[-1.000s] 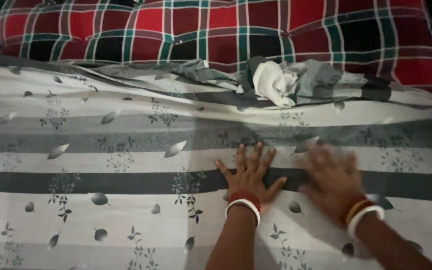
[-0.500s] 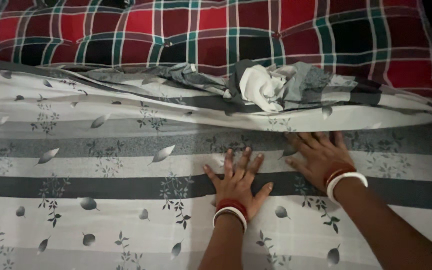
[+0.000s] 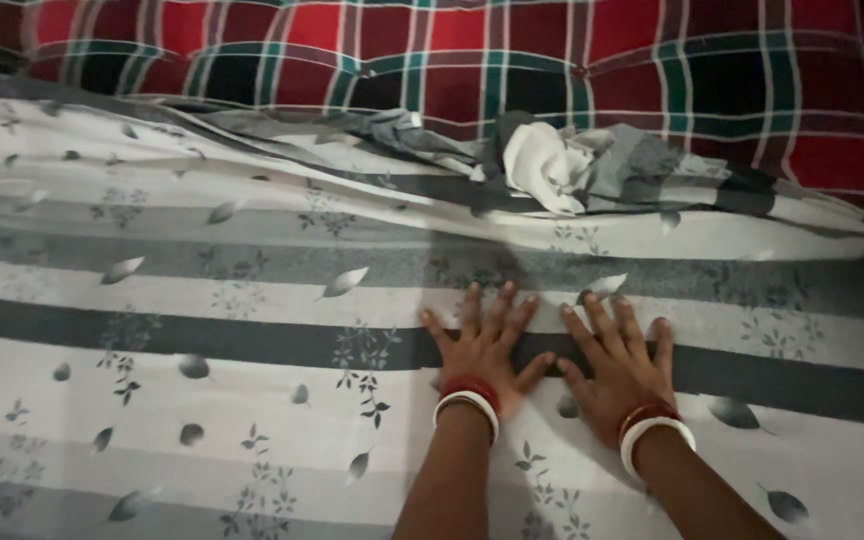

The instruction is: The person spreads a bedsheet over a mattress and tucks the edges of the sheet under the mattress by hand.

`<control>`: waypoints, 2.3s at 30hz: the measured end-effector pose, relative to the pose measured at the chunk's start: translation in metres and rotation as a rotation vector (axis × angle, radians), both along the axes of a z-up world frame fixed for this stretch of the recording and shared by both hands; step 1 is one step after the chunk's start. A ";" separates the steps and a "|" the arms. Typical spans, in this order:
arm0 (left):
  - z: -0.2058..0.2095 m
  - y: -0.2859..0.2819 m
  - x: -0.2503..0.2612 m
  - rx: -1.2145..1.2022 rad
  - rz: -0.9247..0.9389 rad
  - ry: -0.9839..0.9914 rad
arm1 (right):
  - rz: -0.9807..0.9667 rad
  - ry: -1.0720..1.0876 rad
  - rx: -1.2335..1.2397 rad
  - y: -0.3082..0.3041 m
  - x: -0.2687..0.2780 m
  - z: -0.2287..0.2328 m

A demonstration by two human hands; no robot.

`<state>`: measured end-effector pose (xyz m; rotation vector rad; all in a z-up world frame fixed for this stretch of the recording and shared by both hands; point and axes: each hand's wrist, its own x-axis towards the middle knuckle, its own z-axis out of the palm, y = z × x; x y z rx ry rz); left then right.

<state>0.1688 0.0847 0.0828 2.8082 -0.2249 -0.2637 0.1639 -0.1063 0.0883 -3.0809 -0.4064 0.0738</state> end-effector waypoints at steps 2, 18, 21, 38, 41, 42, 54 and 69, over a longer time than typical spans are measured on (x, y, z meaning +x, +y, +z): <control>-0.005 0.002 -0.003 0.019 -0.025 -0.064 | -0.008 -0.001 -0.024 0.001 -0.001 0.003; -0.008 0.195 -0.033 0.294 0.368 0.038 | -0.015 -0.063 -0.089 0.000 -0.002 -0.019; -0.003 0.192 -0.031 0.284 0.390 0.047 | -0.023 -0.042 -0.117 -0.003 0.000 -0.025; 0.042 0.207 -0.021 0.151 0.298 0.387 | -0.139 0.332 -0.797 0.022 0.008 -0.006; 0.038 0.209 -0.019 0.122 0.291 0.395 | -0.055 0.069 -0.404 0.008 0.006 -0.016; 0.034 0.210 -0.017 0.113 0.290 0.402 | -0.002 -0.053 -0.214 0.003 0.007 -0.021; -0.042 0.206 -0.026 0.137 0.344 -0.006 | 0.056 -0.218 -0.079 -0.005 0.002 -0.032; -0.144 0.233 -0.014 0.110 0.170 -0.514 | -0.007 -0.402 -0.141 -0.022 0.011 -0.079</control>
